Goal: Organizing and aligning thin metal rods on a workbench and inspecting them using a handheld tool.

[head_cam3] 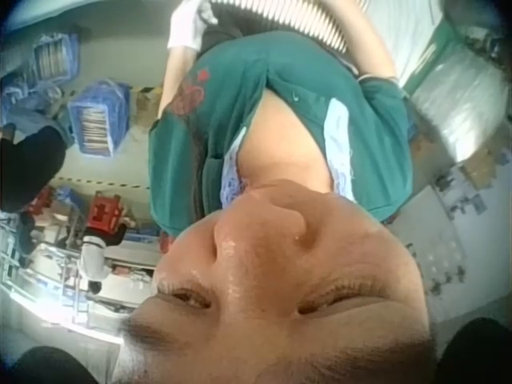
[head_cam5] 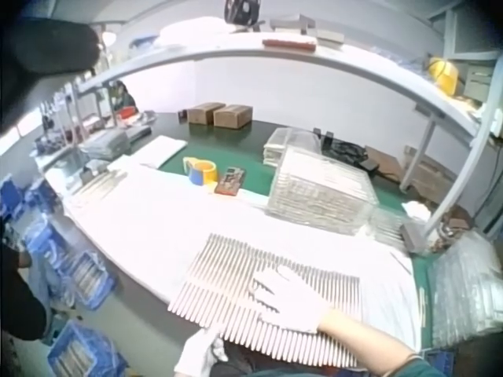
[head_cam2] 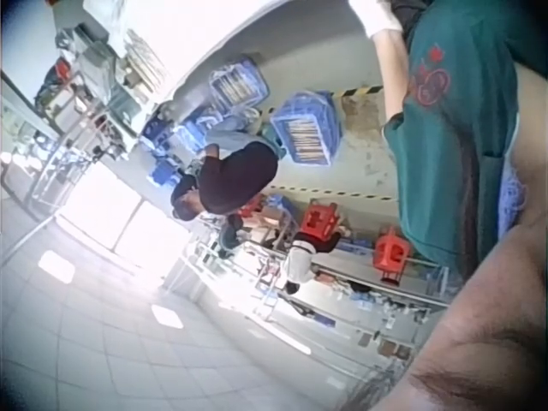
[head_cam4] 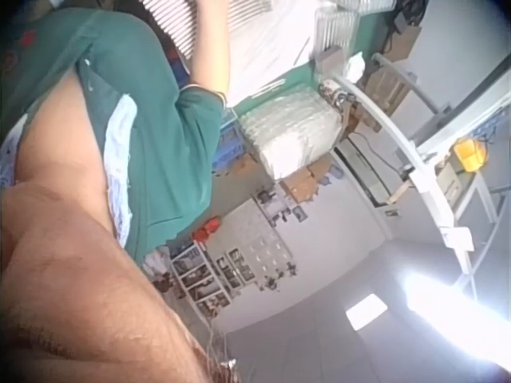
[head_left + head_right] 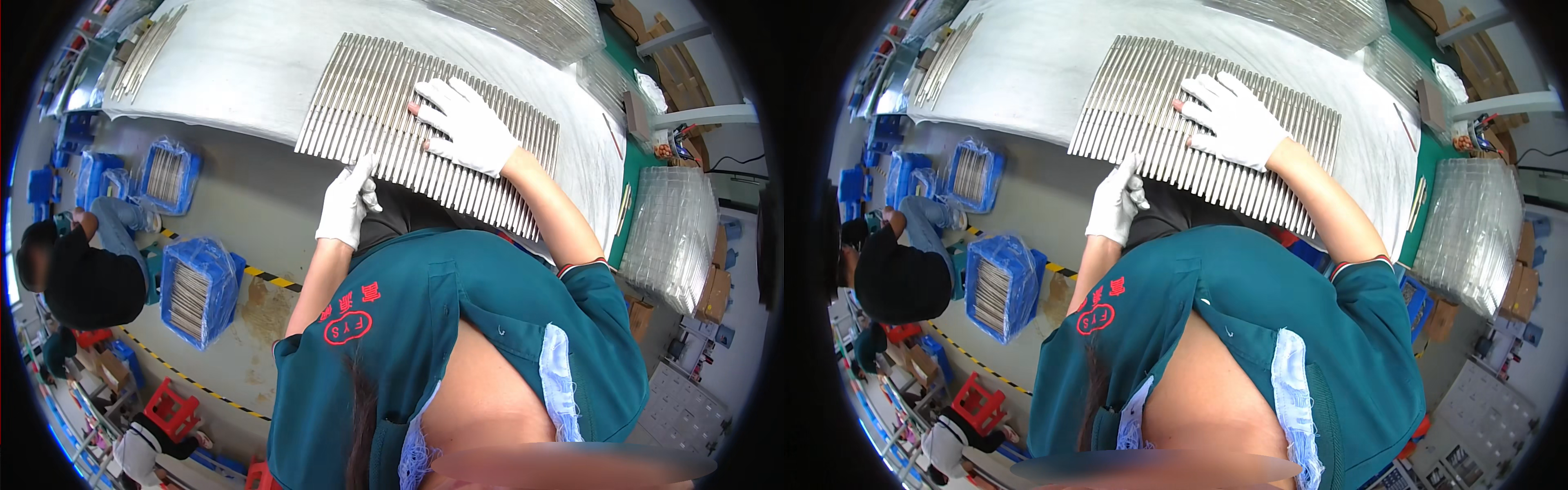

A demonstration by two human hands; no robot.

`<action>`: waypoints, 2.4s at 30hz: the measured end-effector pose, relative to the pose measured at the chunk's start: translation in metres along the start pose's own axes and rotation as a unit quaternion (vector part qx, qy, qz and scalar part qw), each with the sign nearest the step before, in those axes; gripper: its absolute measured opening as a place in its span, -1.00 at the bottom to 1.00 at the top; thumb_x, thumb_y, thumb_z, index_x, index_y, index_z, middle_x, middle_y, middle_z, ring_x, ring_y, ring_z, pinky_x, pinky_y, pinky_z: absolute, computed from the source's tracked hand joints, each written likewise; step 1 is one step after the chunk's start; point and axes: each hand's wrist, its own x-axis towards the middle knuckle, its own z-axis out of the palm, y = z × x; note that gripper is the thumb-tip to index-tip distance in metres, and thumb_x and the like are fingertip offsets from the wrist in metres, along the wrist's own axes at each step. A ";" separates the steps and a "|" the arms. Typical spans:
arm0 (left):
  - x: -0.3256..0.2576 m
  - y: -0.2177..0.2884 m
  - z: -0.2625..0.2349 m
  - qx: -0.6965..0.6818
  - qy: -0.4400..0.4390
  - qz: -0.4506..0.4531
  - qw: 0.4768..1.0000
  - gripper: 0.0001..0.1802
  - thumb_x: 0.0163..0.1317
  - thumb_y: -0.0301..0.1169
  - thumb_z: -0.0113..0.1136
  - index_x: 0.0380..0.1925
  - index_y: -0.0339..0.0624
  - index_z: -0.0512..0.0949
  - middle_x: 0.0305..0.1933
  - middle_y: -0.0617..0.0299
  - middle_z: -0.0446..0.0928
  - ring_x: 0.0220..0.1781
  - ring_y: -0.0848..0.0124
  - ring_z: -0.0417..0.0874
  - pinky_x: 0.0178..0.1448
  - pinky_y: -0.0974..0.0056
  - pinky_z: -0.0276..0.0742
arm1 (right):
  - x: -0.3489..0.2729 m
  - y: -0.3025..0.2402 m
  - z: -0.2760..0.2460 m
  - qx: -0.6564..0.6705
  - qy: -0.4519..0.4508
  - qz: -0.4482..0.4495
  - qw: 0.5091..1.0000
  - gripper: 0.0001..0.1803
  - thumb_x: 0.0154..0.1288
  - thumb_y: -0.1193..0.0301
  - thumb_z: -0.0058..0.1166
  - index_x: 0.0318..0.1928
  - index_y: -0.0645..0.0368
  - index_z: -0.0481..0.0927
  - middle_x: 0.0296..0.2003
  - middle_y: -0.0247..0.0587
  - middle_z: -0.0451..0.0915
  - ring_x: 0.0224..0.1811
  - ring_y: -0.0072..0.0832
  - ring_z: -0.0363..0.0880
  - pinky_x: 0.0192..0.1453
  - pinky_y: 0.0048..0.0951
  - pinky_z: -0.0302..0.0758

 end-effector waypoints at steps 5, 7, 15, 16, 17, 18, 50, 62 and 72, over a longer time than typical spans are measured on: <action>0.008 -0.008 -0.008 0.055 -0.002 0.052 0.997 -0.81 0.21 -0.30 0.25 -0.38 -0.19 0.52 -0.65 0.39 0.35 -0.71 0.60 0.31 -0.59 0.44 0.35 | 0.000 -0.001 -0.002 -0.006 -0.010 -0.002 1.000 -0.36 0.27 0.05 -0.07 0.28 0.11 0.32 0.33 0.00 0.19 0.40 -0.14 0.12 0.47 -0.13 -0.04; 0.009 -0.009 -0.008 0.066 -0.004 0.063 0.996 -0.80 0.22 -0.29 0.25 -0.38 -0.19 0.53 -0.64 0.39 0.36 -0.71 0.60 0.31 -0.59 0.44 0.35 | 0.000 -0.001 -0.002 -0.008 -0.013 -0.001 1.000 -0.36 0.27 0.04 -0.08 0.28 0.11 0.31 0.33 0.00 0.18 0.40 -0.14 0.11 0.47 -0.13 -0.04; 0.008 0.001 -0.003 0.056 0.019 0.064 0.996 -0.76 0.21 -0.26 0.25 -0.38 -0.23 0.53 -0.68 0.40 0.32 -0.71 0.61 0.32 -0.60 0.45 0.35 | 0.000 0.000 0.000 -0.027 -0.004 -0.001 1.000 -0.36 0.31 -0.04 -0.15 0.28 0.04 0.34 0.31 -0.05 0.24 0.40 -0.20 0.12 0.47 -0.16 -0.05; 0.010 0.001 -0.004 0.056 0.019 0.065 0.996 -0.76 0.21 -0.26 0.25 -0.38 -0.23 0.53 -0.68 0.40 0.32 -0.71 0.61 0.32 -0.60 0.45 0.35 | 0.000 0.000 0.000 -0.027 -0.004 -0.002 1.000 -0.36 0.31 -0.04 -0.15 0.28 0.04 0.34 0.31 -0.05 0.24 0.40 -0.20 0.12 0.47 -0.16 -0.05; 0.012 -0.001 -0.005 0.056 0.014 0.075 0.996 -0.76 0.22 -0.26 0.25 -0.38 -0.22 0.53 -0.68 0.41 0.32 -0.71 0.62 0.32 -0.60 0.45 0.35 | 0.000 0.001 -0.001 -0.019 -0.012 -0.001 1.000 -0.36 0.30 0.00 -0.13 0.29 0.07 0.32 0.33 -0.04 0.20 0.41 -0.18 0.10 0.47 -0.15 -0.05; 0.014 -0.002 -0.007 0.056 0.009 0.085 0.995 -0.76 0.23 -0.25 0.24 -0.38 -0.22 0.53 -0.68 0.41 0.31 -0.71 0.62 0.32 -0.59 0.46 0.36 | 0.000 0.001 -0.001 -0.011 -0.021 0.000 1.000 -0.35 0.29 0.03 -0.10 0.30 0.09 0.30 0.35 -0.02 0.15 0.41 -0.15 0.09 0.48 -0.14 -0.05; 0.015 -0.001 -0.016 -0.022 -0.022 0.056 0.998 -0.78 0.25 -0.28 0.21 -0.26 -0.19 0.53 -0.65 0.43 0.28 -0.67 0.60 0.28 -0.56 0.45 0.30 | 0.000 0.000 -0.003 -0.012 -0.017 -0.002 1.000 -0.35 0.26 0.06 -0.06 0.29 0.08 0.30 0.34 -0.04 0.17 0.40 -0.18 0.10 0.48 -0.17 -0.04; 0.018 0.005 -0.016 -0.010 0.013 0.092 0.996 -0.76 0.23 -0.22 0.24 -0.33 -0.15 0.49 -0.67 0.44 0.26 -0.69 0.61 0.26 -0.59 0.44 0.32 | 0.000 -0.001 -0.003 -0.013 -0.020 0.003 1.000 -0.35 0.26 0.06 -0.07 0.29 0.08 0.30 0.35 -0.05 0.17 0.41 -0.19 0.10 0.49 -0.17 -0.06; 0.016 0.003 -0.021 -0.020 -0.005 0.069 0.997 -0.76 0.23 -0.26 0.24 -0.29 -0.20 0.51 -0.65 0.43 0.28 -0.69 0.63 0.27 -0.60 0.45 0.34 | -0.001 0.000 0.000 -0.023 0.009 -0.006 1.000 -0.38 0.27 0.01 -0.09 0.25 0.07 0.36 0.29 -0.05 0.26 0.38 -0.20 0.15 0.45 -0.16 0.00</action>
